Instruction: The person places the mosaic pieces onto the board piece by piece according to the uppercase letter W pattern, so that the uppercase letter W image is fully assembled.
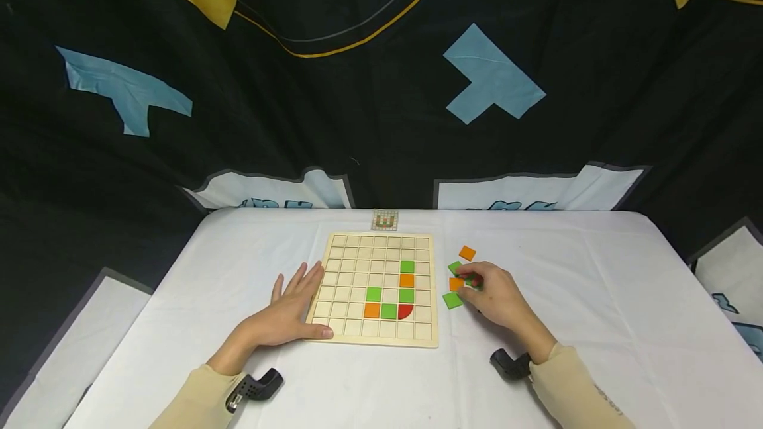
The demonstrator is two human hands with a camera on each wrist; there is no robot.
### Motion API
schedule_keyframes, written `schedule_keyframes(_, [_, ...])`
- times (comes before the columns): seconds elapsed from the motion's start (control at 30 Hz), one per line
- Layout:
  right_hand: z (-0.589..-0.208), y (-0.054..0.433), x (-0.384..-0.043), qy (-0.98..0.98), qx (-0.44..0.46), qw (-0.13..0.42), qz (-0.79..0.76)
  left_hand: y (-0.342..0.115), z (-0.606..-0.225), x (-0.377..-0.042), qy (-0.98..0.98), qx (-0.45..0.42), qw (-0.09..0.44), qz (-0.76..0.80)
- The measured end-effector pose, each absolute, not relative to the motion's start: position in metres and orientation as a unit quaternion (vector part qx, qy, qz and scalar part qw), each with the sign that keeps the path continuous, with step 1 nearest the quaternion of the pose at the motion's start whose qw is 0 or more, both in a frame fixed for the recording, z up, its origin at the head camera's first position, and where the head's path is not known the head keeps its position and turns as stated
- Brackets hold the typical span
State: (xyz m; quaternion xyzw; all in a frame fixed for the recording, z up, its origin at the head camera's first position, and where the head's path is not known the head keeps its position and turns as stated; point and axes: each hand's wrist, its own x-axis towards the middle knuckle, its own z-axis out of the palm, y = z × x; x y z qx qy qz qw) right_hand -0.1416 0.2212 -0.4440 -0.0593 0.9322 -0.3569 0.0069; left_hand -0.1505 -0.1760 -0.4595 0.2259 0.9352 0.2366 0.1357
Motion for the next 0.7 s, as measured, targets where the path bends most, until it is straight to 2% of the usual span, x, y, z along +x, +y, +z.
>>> schedule_keyframes(0.7, [-0.442,0.222,-0.153,0.950,-0.074,0.039,-0.301,-0.176,-0.459,-0.150,0.936,0.222,0.137,0.236])
